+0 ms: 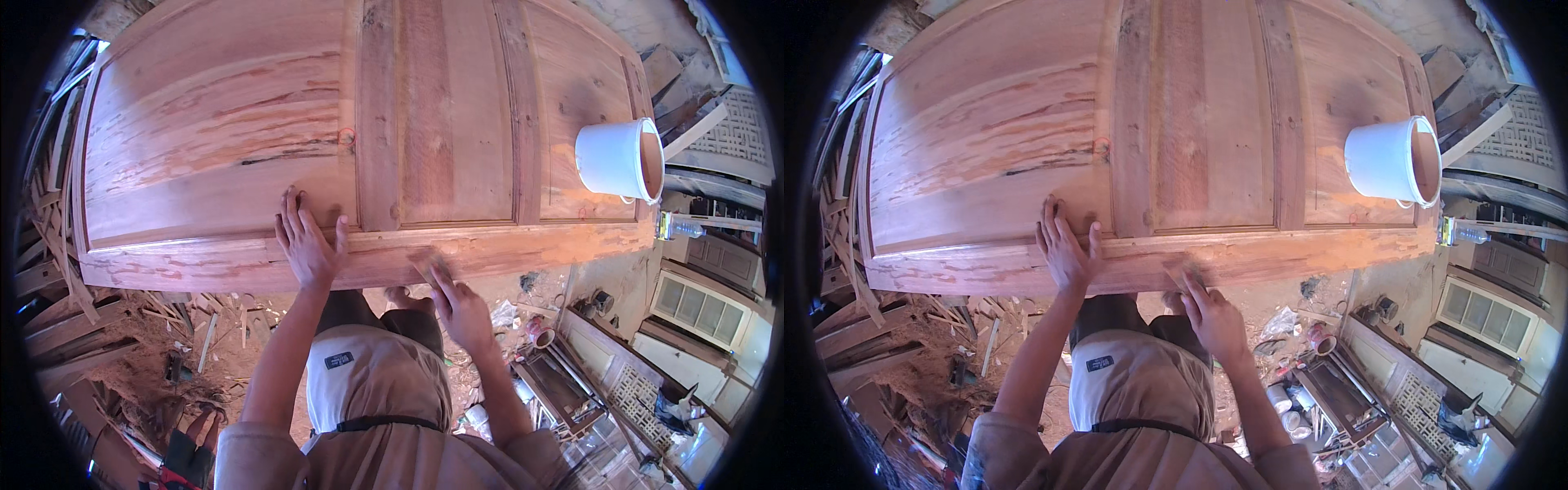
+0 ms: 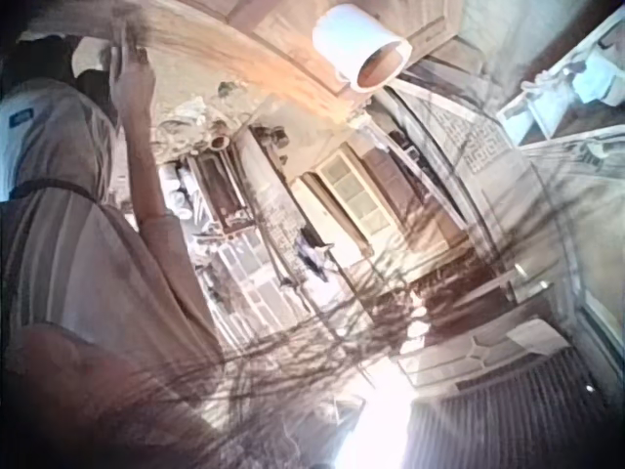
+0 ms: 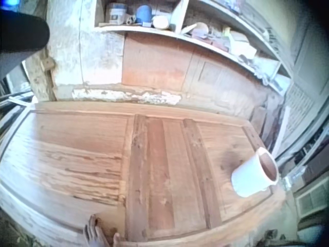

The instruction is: The person applies wood putty to a large wooden panel by hand and using a putty knife, then dips the tool into a bucket of filler to retrieve more.

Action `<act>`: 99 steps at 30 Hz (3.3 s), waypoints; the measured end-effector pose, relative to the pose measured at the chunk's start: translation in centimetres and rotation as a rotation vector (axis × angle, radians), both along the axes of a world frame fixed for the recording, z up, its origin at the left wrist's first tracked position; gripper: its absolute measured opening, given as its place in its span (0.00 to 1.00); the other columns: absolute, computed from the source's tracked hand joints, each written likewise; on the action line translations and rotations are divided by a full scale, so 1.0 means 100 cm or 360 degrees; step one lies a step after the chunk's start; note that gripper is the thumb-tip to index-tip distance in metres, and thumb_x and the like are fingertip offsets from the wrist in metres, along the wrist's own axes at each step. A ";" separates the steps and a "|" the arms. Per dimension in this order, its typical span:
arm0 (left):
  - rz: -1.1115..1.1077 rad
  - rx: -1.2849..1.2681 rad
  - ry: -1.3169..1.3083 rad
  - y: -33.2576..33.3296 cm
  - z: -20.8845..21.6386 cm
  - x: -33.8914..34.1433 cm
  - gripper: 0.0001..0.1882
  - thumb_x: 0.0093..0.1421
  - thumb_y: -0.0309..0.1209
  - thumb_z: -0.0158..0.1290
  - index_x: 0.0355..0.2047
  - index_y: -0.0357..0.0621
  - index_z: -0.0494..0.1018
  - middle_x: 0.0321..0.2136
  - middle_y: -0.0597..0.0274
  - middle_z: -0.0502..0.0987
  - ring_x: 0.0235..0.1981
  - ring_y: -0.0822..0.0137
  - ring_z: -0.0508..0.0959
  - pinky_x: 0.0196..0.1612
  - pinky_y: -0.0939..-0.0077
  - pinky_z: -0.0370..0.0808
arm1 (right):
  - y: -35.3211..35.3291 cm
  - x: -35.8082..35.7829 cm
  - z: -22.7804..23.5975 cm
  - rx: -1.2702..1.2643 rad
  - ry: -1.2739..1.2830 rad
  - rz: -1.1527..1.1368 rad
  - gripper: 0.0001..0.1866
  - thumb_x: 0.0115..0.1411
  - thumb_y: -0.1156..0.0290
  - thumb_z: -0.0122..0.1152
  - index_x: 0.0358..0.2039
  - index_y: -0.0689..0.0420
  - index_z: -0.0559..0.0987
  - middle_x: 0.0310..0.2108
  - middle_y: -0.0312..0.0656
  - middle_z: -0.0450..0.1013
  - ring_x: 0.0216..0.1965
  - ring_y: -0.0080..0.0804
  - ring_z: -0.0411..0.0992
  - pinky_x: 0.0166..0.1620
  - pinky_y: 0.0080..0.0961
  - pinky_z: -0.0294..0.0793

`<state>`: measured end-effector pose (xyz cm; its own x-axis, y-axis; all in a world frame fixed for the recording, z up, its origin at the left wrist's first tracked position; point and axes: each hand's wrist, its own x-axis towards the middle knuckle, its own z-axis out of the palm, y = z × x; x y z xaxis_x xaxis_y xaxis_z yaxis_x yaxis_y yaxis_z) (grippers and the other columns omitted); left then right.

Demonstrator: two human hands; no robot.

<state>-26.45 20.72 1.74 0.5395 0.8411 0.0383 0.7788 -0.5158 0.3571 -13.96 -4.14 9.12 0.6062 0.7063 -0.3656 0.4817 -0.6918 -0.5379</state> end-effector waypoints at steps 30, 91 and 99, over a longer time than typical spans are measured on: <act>-0.0412 0.0146 -0.0227 0.076 -0.005 -0.114 0.32 0.64 0.41 0.53 0.63 0.35 0.61 0.65 0.42 0.62 0.66 0.42 0.62 0.67 0.48 0.57 | 0.015 -0.013 -0.012 0.0067 -0.0165 -0.0178 0.27 0.68 0.63 0.54 0.67 0.42 0.66 0.28 0.56 0.75 0.28 0.58 0.77 0.33 0.50 0.78; -0.0272 0.0069 -0.0194 0.076 -0.009 -0.114 0.40 0.59 0.50 0.58 0.64 0.38 0.60 0.66 0.49 0.61 0.68 0.48 0.60 0.69 0.52 0.54 | 0.034 0.070 0.025 -0.0494 -0.0432 0.0788 0.20 0.67 0.57 0.53 0.58 0.43 0.75 0.27 0.52 0.77 0.30 0.53 0.78 0.34 0.49 0.78; -0.0241 0.0050 -0.0106 0.074 -0.006 -0.115 0.40 0.59 0.50 0.58 0.64 0.38 0.60 0.66 0.48 0.61 0.68 0.48 0.59 0.69 0.52 0.55 | 0.037 -0.001 0.027 -0.0036 0.0133 -0.0102 0.25 0.67 0.70 0.54 0.65 0.52 0.68 0.34 0.61 0.77 0.32 0.59 0.77 0.37 0.48 0.76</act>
<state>-37.91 28.07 1.14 0.6555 0.7481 0.1035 0.6663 -0.6374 0.3871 -14.09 -0.40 11.84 0.6165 0.6581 -0.4323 0.3904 -0.7322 -0.5581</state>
